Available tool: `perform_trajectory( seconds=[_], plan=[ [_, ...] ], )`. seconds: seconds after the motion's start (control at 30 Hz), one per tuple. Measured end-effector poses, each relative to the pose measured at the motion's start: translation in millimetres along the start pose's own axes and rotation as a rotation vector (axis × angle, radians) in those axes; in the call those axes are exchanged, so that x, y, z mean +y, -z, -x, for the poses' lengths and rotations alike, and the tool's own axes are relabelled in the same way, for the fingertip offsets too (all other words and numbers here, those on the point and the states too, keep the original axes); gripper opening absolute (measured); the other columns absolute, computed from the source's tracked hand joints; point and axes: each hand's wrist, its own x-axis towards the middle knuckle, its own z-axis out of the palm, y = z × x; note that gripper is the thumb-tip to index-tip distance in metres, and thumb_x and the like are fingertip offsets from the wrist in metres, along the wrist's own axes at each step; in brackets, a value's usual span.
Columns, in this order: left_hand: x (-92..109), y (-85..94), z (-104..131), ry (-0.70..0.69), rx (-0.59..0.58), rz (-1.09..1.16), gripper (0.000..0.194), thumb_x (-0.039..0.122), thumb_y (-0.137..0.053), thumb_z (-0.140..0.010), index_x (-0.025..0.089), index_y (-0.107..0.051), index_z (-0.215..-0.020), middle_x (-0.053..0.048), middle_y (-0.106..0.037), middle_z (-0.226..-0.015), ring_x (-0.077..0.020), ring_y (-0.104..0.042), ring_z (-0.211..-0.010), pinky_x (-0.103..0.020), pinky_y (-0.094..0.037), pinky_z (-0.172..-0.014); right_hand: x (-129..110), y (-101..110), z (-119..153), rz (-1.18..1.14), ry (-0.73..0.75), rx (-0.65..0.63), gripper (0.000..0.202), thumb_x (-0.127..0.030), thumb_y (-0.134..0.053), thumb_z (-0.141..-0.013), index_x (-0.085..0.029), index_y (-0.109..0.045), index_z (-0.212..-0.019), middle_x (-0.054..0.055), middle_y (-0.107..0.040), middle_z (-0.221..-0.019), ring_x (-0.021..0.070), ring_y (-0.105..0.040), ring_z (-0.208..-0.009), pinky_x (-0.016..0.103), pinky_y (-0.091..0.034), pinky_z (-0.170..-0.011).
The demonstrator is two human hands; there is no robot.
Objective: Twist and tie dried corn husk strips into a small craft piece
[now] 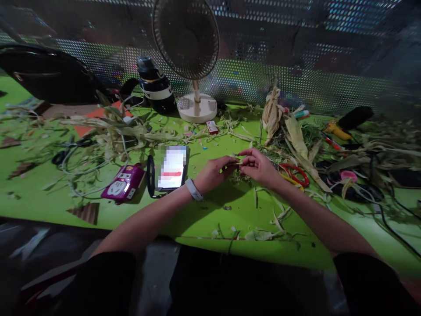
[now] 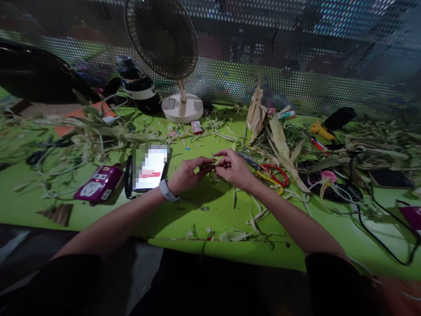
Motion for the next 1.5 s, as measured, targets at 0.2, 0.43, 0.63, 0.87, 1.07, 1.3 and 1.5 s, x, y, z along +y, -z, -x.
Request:
perform_trajectory(
  seconds=[0.2, 0.43, 0.63, 0.87, 1.07, 1.3, 1.5],
  plan=[
    [-0.2, -1.1, 3.5, 0.072, -0.074, -0.035, 0.024, 0.020, -0.057, -0.083, 0.016, -0.052, -0.106, -0.010, -0.070, -0.095, -0.0167, -0.069, -0.082, -0.025, -0.051, -0.068, 0.2, -1.7, -1.1, 0.020, -0.097, 0.035, 0.019, -0.029, -0.064, -0.075, -0.019, -0.051, -0.086, -0.004, -0.060, -0.065, 0.0114, -0.060, -0.054, 0.026, -0.052, -0.055],
    [-2.0, -5.6, 6.0, 0.172, -0.132, -0.120, 0.027, 0.024, -0.056, -0.085, 0.017, -0.047, -0.110, -0.010, -0.070, -0.094, -0.0203, -0.070, -0.081, -0.028, -0.050, -0.067, 3.7, -2.6, 1.3, 0.327, 0.014, 0.060, 0.010, -0.029, -0.054, -0.082, -0.021, -0.055, -0.088, -0.001, -0.062, -0.067, 0.0148, -0.060, -0.057, 0.028, -0.048, -0.057],
    [-1.9, -3.6, 4.9, 0.167, -0.161, -0.054, 0.023, 0.025, -0.054, -0.087, 0.017, -0.044, -0.107, -0.011, -0.071, -0.095, -0.0181, -0.070, -0.083, -0.024, -0.049, -0.065, -0.9, -3.9, 2.2, 0.760, 0.290, 0.172, 0.010, -0.023, -0.053, -0.085, -0.019, -0.061, -0.084, 0.007, -0.061, -0.088, 0.0186, -0.056, -0.077, 0.033, -0.045, -0.071],
    [7.3, 4.2, -2.2, 0.292, -0.208, 0.194, 0.026, 0.025, -0.058, -0.083, 0.016, -0.050, -0.107, -0.007, -0.071, -0.089, -0.0147, -0.067, -0.080, -0.025, -0.049, -0.069, -6.0, -1.8, -6.0, 0.567, 0.243, 0.224, 0.011, -0.028, -0.056, -0.083, -0.019, -0.060, -0.078, 0.003, -0.058, -0.081, 0.0172, -0.053, -0.078, 0.031, -0.042, -0.071],
    [15.3, 14.4, -10.2, 0.498, -0.326, 0.719, 0.024, 0.034, -0.061, -0.081, 0.015, -0.062, -0.096, -0.002, -0.063, -0.079, -0.0088, -0.056, -0.065, -0.022, -0.044, -0.061, -11.0, 2.5, -28.3, 0.170, 0.032, 0.228, 0.023, -0.040, -0.068, -0.072, -0.019, -0.060, -0.076, 0.000, -0.059, -0.071, 0.0132, -0.051, -0.065, 0.029, -0.042, -0.065],
    [12.6, 13.1, -11.4, 0.575, -0.175, 0.890, 0.027, 0.037, -0.070, -0.074, 0.017, -0.065, -0.092, 0.001, -0.057, -0.076, -0.0082, -0.049, -0.067, -0.022, -0.041, -0.065, -3.6, 2.6, -29.2, -0.114, -0.107, 0.027, 0.035, -0.051, -0.074, -0.064, -0.018, -0.067, -0.072, -0.001, -0.064, -0.071, 0.0110, -0.054, -0.068, 0.026, -0.043, -0.069],
    [12.1, 11.0, -11.4, 0.558, -0.181, 0.868, 0.027, 0.036, -0.069, -0.076, 0.018, -0.066, -0.096, 0.000, -0.059, -0.084, -0.0100, -0.051, -0.076, -0.024, -0.041, -0.076, -3.8, -1.7, -28.7, -0.189, -0.033, 0.145, 0.030, -0.043, -0.082, -0.055, -0.020, -0.066, -0.066, -0.004, -0.062, -0.069, 0.0111, -0.056, -0.070, 0.028, -0.044, -0.075]
  ],
)
